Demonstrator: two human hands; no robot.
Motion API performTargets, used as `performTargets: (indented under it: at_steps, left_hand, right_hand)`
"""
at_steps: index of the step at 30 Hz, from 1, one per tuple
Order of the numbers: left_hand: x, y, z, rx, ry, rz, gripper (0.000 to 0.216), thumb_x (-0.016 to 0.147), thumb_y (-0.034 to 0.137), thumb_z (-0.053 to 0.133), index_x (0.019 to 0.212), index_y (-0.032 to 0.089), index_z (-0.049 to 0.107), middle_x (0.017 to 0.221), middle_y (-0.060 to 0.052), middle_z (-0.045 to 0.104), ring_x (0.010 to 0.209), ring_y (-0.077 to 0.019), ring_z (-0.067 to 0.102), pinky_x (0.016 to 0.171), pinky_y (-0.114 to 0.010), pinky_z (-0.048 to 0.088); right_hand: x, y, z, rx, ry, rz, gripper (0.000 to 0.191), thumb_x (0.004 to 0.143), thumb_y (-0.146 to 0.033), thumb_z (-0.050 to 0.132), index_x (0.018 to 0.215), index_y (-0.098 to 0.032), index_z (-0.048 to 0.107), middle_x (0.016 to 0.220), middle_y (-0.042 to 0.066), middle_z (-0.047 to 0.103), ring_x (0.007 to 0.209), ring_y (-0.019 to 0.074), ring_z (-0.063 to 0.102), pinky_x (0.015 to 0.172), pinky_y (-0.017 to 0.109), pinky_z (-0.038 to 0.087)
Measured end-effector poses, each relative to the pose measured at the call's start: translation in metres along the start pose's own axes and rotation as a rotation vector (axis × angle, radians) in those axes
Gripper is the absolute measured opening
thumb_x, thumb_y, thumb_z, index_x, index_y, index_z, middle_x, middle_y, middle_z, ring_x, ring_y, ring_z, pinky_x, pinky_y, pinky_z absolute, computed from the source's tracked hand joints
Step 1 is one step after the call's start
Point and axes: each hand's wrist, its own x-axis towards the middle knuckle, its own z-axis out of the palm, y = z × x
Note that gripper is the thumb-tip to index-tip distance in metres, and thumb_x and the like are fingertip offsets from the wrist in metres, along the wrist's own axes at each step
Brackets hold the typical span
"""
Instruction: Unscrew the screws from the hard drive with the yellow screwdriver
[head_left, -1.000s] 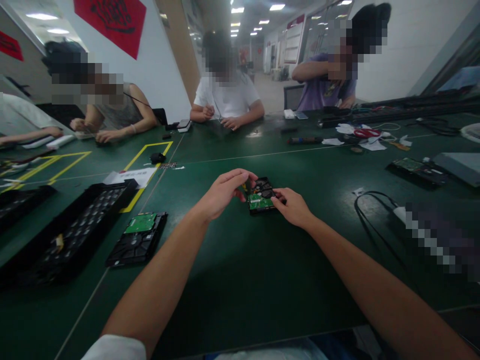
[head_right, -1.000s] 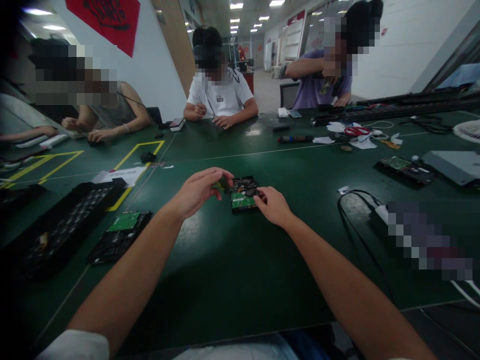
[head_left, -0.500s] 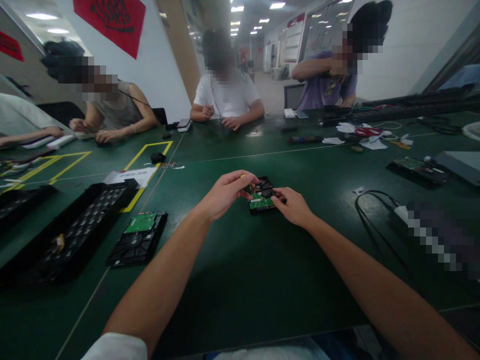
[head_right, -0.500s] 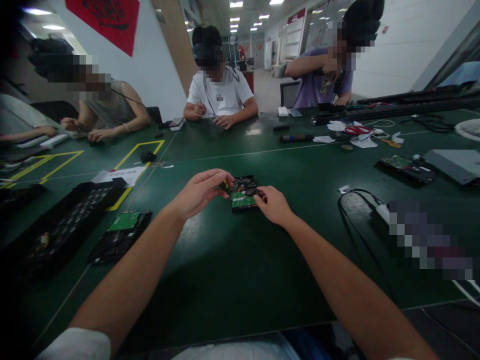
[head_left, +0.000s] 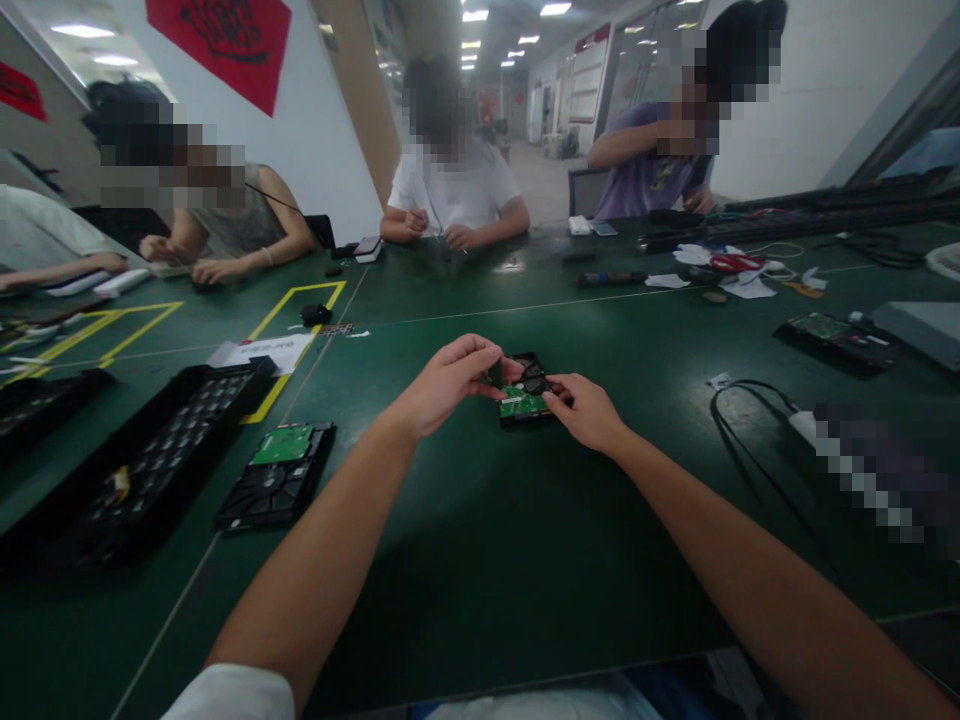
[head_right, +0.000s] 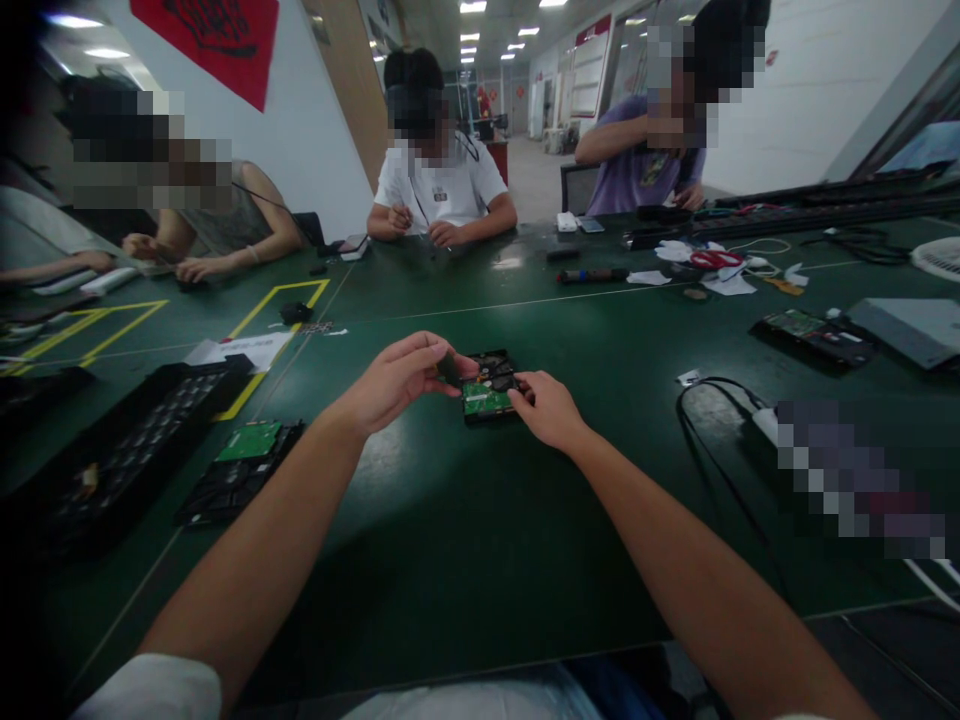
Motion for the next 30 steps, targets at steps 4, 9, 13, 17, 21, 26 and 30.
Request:
performTargets:
  at_steps: [4,9,13,17,21,26,30]
  left_hand:
    - [0.0008,0.0017,-0.0032,0.076,-0.025,0.044,0.027,0.093,0.040,0.069,0.097,0.014,0.073,0.107,-0.012,0.072,0.104,-0.0236,0.067,0.077,-0.033,0.060]
    - [0.0026,-0.0013,-0.0062,0.073,-0.003,0.069,0.030,0.095,0.041,0.065,0.103,0.015,0.076,0.105,-0.012,0.071,0.101,-0.0232,0.065,0.070,-0.030,0.060]
    - [0.0041,-0.0031,-0.0063,-0.017,-0.005,0.060,0.028,0.098,0.041,0.061,0.106,0.016,0.071,0.096,-0.011,0.072,0.096,-0.0238,0.068,0.078,-0.038,0.063]
    - [0.0047,-0.0038,-0.0029,-0.005,0.013,0.094,0.033,0.098,0.046,0.061,0.097,0.015,0.071,0.097,-0.010,0.070,0.097,-0.0227,0.066,0.081,-0.037,0.062]
    - [0.0051,-0.0056,-0.0027,0.112,0.033,0.110,0.031,0.094,0.047,0.070,0.096,0.016,0.073,0.100,-0.007,0.067,0.095,-0.0188,0.062,0.075,-0.029,0.057]
    - [0.0044,-0.0051,-0.0050,0.272,0.029,0.137,0.035,0.096,0.050,0.066,0.107,0.019,0.077,0.104,-0.007,0.069,0.094,-0.0167,0.060,0.070,-0.024,0.051]
    - [0.0016,-0.0018,-0.0010,0.188,-0.027,0.085,0.037,0.095,0.050,0.068,0.115,0.018,0.072,0.104,-0.009,0.071,0.097,-0.0201,0.064,0.070,-0.027,0.053]
  right_hand:
    - [-0.0003,-0.0009,0.0003,0.003,-0.003,0.000,0.043,0.102,-0.041,0.058,0.138,-0.017,0.064,0.122,0.012,0.067,0.098,0.0209,0.066,0.086,0.037,0.054]
    - [0.0009,0.0001,0.0016,-0.009,0.009,-0.010,0.041,0.102,-0.040,0.058,0.137,-0.018,0.064,0.119,0.011,0.068,0.097,0.0211,0.067,0.087,0.037,0.055]
    - [0.0015,-0.0008,0.0005,-0.023,0.001,-0.017,0.043,0.102,-0.040,0.059,0.137,-0.017,0.064,0.120,0.013,0.068,0.097,0.0219,0.067,0.088,0.038,0.054]
    - [0.0006,-0.0037,-0.0018,-0.012,-0.006,-0.001,0.044,0.102,-0.040,0.058,0.139,-0.017,0.063,0.121,0.013,0.067,0.099,0.0217,0.067,0.087,0.037,0.054]
    - [-0.0008,-0.0061,-0.0029,-0.015,-0.015,0.013,0.044,0.103,-0.041,0.057,0.140,-0.017,0.063,0.123,0.013,0.067,0.098,0.0213,0.067,0.087,0.037,0.054]
    - [-0.0009,-0.0059,-0.0027,-0.023,-0.012,0.014,0.044,0.103,-0.040,0.057,0.139,-0.016,0.063,0.121,0.012,0.067,0.097,0.0206,0.066,0.086,0.036,0.054]
    - [-0.0004,-0.0041,-0.0022,-0.022,-0.006,-0.004,0.043,0.103,-0.039,0.057,0.139,-0.017,0.063,0.120,0.012,0.068,0.096,0.0211,0.066,0.086,0.037,0.054]
